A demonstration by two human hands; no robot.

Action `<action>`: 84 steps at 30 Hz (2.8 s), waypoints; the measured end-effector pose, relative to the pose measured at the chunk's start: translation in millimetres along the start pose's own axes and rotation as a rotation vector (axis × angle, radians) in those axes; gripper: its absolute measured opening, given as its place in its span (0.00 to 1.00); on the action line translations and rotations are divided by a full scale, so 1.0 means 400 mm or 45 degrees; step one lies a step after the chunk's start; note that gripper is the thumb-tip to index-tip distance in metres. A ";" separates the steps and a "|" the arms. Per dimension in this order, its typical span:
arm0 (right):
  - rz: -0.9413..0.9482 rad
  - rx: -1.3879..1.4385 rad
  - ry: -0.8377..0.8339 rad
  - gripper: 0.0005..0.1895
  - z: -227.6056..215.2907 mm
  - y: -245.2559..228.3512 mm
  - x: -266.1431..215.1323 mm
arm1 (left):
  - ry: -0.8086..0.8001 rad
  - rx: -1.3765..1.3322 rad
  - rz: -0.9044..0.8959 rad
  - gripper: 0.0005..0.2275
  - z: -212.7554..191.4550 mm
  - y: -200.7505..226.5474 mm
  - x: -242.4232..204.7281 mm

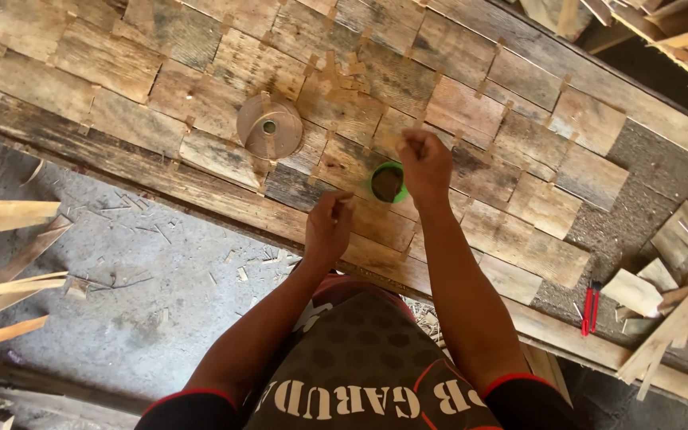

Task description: Taping together small wood pieces to form a mosaic panel on a workbench.

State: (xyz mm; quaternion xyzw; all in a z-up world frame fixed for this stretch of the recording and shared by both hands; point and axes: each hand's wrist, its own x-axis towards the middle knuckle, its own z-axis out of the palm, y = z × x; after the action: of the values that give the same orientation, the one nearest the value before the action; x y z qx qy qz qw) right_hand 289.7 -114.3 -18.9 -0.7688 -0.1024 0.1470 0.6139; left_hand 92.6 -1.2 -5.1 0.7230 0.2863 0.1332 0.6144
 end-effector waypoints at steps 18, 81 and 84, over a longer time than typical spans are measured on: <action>0.253 -0.294 0.176 0.13 0.010 0.034 -0.190 | 0.292 0.044 0.015 0.29 0.239 -0.159 0.074; -0.370 -1.035 0.109 0.29 -0.049 0.008 -0.322 | 0.299 -0.360 0.022 0.14 0.171 0.003 0.041; -0.234 -0.505 0.128 0.18 -0.090 0.000 -0.326 | 0.204 -0.542 0.058 0.15 0.201 -0.019 -0.019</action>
State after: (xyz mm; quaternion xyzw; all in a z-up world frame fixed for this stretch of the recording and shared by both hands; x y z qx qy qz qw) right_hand 180.5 -191.2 1.3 -0.8682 -0.1683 0.0289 0.4659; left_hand 128.2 -70.4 -28.1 0.5706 0.2831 0.2616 0.7252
